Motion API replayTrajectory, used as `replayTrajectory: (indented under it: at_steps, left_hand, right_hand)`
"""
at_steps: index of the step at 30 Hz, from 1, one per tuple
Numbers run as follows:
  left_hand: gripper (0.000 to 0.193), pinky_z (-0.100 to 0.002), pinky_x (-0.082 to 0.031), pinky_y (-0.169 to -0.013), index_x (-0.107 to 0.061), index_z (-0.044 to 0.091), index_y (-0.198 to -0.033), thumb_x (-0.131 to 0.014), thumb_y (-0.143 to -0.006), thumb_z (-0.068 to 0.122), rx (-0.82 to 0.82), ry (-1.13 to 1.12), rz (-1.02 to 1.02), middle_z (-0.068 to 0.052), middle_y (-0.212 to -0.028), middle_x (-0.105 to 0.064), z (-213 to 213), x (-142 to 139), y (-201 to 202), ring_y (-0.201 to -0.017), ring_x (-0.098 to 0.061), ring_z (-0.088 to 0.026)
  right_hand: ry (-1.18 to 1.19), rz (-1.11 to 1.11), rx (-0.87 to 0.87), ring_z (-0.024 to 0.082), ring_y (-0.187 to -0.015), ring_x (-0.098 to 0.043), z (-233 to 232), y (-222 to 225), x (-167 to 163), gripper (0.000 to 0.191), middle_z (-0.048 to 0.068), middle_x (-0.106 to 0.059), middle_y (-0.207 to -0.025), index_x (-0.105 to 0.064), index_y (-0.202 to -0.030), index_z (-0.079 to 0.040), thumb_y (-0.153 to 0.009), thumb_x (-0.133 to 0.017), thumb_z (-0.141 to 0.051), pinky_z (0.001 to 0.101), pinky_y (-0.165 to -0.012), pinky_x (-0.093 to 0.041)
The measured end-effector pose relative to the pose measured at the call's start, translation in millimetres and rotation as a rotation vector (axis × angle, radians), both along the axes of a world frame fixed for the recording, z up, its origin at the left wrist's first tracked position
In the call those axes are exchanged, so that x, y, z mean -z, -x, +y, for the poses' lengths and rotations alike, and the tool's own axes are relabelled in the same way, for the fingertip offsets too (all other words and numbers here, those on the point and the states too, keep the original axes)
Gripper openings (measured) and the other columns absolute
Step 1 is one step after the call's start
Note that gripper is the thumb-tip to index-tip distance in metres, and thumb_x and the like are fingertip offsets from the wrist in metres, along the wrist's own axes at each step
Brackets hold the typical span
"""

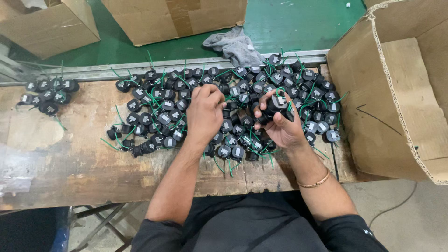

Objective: The person picks up black plug-shaped components with green wires one at a time from a pile on the workbench, handles and untangles their wires, and places them into a large cardboard box at the side of the bench.

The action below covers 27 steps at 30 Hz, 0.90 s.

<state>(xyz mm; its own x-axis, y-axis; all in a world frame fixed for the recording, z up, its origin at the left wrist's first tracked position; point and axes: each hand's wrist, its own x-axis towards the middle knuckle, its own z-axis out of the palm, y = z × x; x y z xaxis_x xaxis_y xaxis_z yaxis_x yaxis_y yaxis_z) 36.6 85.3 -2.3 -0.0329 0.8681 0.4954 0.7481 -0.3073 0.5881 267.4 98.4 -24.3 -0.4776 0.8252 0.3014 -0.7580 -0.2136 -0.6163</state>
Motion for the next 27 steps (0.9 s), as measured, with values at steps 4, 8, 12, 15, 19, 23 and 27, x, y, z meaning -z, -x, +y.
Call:
replayTrajectory:
  at_steps: [4, 8, 12, 15, 19, 23, 27]
  left_hand:
    - [0.013, -0.037, -0.055, -0.084, -0.061, 0.004, -0.099, -0.071, -0.092, -0.001, 0.178, -0.126, -0.362, -0.004, -0.106, -0.066, -3, -2, 3, -0.099, -0.064, -0.021]
    - [0.012, -0.029, -0.050, -0.080, -0.058, 0.005, -0.106, -0.064, -0.099, -0.002, 0.545, -0.030, -0.929, -0.006, -0.107, -0.063, -14, 3, -10, -0.093, -0.061, -0.012]
    - [0.021, -0.038, -0.058, -0.091, -0.061, 0.004, -0.108, -0.065, -0.093, -0.010, 0.540, -0.230, -0.558, -0.007, -0.102, -0.068, -17, 2, -20, -0.095, -0.069, -0.022]
    - [0.030, -0.035, -0.056, -0.077, -0.065, 0.005, -0.108, -0.065, -0.085, -0.015, 0.384, -0.350, -0.294, -0.008, -0.102, -0.070, -17, -3, -23, -0.090, -0.069, -0.026]
    - [0.030, -0.038, -0.056, -0.077, -0.065, 0.005, -0.109, -0.070, -0.087, -0.013, 0.371, -0.446, -0.304, -0.008, -0.105, -0.070, -20, -10, -27, -0.091, -0.068, -0.028]
    - [0.028, -0.038, -0.056, -0.076, -0.067, 0.006, -0.107, -0.074, -0.084, -0.009, 0.430, -0.470, -0.272, -0.007, -0.105, -0.070, -23, -16, -23, -0.091, -0.069, -0.027]
    - [0.025, -0.035, -0.058, -0.078, -0.068, 0.005, -0.103, -0.083, -0.083, 0.002, 0.513, -0.435, -0.253, -0.008, -0.108, -0.070, -22, -21, -17, -0.092, -0.071, -0.025]
  right_hand:
    - [0.029, -0.060, 0.044, 0.030, -0.124, -0.060, 1, 4, -3, 0.058, 0.010, -0.055, -0.122, -0.049, -0.140, -0.010, -0.094, -0.083, -0.016, 0.0472, -0.093, -0.062]
    - [0.046, -0.140, 0.030, 0.030, -0.131, -0.061, -1, 7, -1, 0.059, 0.010, -0.058, -0.130, -0.048, -0.139, -0.009, -0.091, -0.082, -0.014, 0.0505, -0.103, -0.059]
    - [0.059, -0.190, -0.092, 0.027, -0.128, -0.062, -2, 7, 8, 0.058, 0.012, -0.060, -0.136, -0.050, -0.144, -0.003, -0.094, -0.078, -0.004, 0.0473, -0.106, -0.057]
    - [0.078, -0.276, -0.107, 0.026, -0.116, -0.065, -4, 7, 14, 0.060, 0.010, -0.060, -0.127, -0.048, -0.139, -0.006, -0.088, -0.077, 0.003, 0.0525, -0.088, -0.064]
    - [0.045, -0.279, -0.103, 0.025, -0.111, -0.067, -2, 5, 16, 0.057, 0.011, -0.061, -0.124, -0.049, -0.140, -0.004, -0.090, -0.075, 0.006, 0.0469, -0.080, -0.065]
    - [0.046, -0.298, -0.024, 0.023, -0.112, -0.066, -3, 6, 17, 0.055, 0.008, -0.059, -0.125, -0.048, -0.136, -0.005, -0.088, -0.073, 0.007, 0.0448, -0.081, -0.066]
    - [0.023, -0.321, 0.095, 0.023, -0.112, -0.066, -2, 8, 15, 0.049, 0.011, -0.058, -0.125, -0.049, -0.132, -0.004, -0.089, -0.071, 0.007, 0.0432, -0.082, -0.066]
